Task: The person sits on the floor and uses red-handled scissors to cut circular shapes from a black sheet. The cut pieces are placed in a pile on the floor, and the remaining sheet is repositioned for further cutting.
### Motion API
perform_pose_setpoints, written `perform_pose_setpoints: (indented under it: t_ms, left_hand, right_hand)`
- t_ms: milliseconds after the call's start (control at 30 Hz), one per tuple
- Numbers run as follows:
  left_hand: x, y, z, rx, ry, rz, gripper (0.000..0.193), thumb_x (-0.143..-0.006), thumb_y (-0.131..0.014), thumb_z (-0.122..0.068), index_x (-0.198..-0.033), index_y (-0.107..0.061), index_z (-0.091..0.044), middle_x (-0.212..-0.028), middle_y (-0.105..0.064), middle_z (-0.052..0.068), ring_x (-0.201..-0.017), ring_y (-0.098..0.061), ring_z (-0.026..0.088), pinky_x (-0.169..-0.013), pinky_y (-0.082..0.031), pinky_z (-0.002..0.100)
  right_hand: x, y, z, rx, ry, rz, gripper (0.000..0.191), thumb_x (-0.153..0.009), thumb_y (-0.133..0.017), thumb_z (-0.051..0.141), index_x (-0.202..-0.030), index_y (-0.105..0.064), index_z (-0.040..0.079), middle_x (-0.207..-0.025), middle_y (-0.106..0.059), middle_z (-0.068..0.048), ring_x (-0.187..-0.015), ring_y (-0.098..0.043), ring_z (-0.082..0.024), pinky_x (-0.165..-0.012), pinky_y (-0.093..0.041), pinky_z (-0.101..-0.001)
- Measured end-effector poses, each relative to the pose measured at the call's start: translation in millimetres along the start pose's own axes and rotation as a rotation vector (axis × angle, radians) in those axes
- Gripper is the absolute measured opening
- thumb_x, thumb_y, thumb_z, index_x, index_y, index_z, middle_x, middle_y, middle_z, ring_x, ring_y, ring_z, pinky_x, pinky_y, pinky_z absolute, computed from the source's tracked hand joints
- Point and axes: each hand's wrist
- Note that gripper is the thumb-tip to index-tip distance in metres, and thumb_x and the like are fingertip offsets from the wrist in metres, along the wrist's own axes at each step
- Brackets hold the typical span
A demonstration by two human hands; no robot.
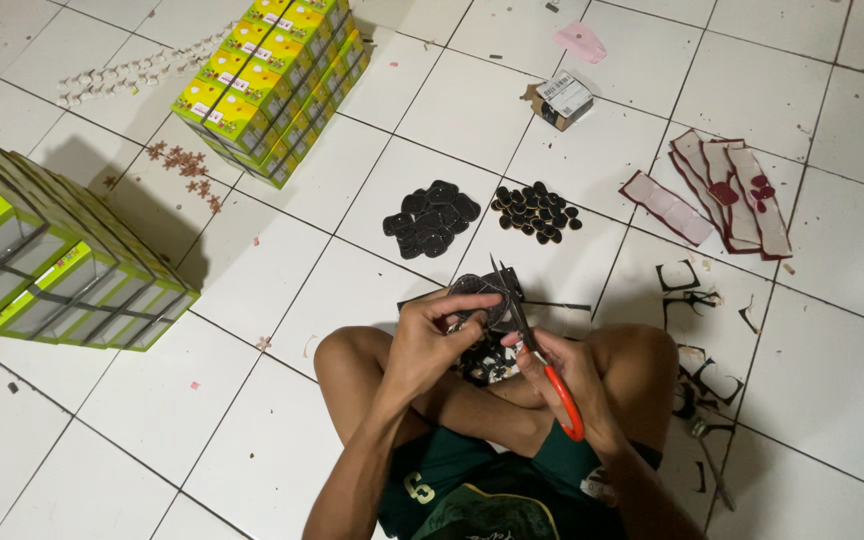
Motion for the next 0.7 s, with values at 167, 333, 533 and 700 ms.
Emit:
perform_pose_setpoints:
  t_ms: [167,333,533,700]
  left_hand:
    - [-0.7,3.4,-4.5,-0.093,-0.004,0.014,0.038,-0.080,-0.068,0.002,-0.115,-0.080,-0.009,-0.084,-0.064,0.002,-0.067,-0.052,0.005,-0.057,-0.044,0.022]
    - [-2.5,6.5,-6.5,-0.081,-0.032,0.039,0.040,-0.079,-0.067,0.004,-0.115,-0.080,-0.007,-0.087,-0.063,0.002,-0.070,-0.051,0.005,-0.059,-0.044,0.022]
    - [-3.9,4.6,-8.5,0.161,-0.104,0.063,0.062,-0.086,-0.062,0.012,-0.143,-0.058,-0.010,-0.100,-0.065,-0.003,-0.088,-0.059,0.003,-0.083,-0.054,0.020]
    - [-4.1,6.8,-8.3,0.045,-0.062,0.006,0.079,-0.083,-0.061,0.014,-0.157,-0.049,-0.010,-0.079,-0.047,-0.003,-0.073,-0.044,0.004,-0.077,-0.052,0.021]
  right_hand:
    - [1.1,1.4,-5.4,-0.060,0.057,0.004,0.044,-0.095,-0.066,0.044,-0.110,-0.075,0.004,-0.059,-0.046,0.008,-0.053,-0.038,-0.003,-0.046,-0.028,-0.0239]
    - [1.6,2.4,-18.2,-0.161,-0.035,0.019,0.035,-0.093,-0.068,0.035,-0.106,-0.073,0.003,-0.057,-0.045,0.007,-0.049,-0.035,-0.003,-0.044,-0.024,-0.0238]
    - [0.2,3.6,-22.4,-0.139,0.006,0.018,0.034,-0.093,-0.071,0.034,-0.104,-0.075,0.002,-0.060,-0.046,0.009,-0.052,-0.035,-0.001,-0.045,-0.025,-0.0229]
    - [0.2,5.9,-19.3,-0.044,-0.087,0.004,0.036,-0.094,-0.072,0.036,-0.092,-0.075,0.000,-0.054,-0.044,0.007,-0.048,-0.036,-0.003,-0.043,-0.025,-0.0243]
Point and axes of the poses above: each hand's wrist, its own x-axis away from the middle knuckle, its own y-axis out of the back of the hand, z = x × y
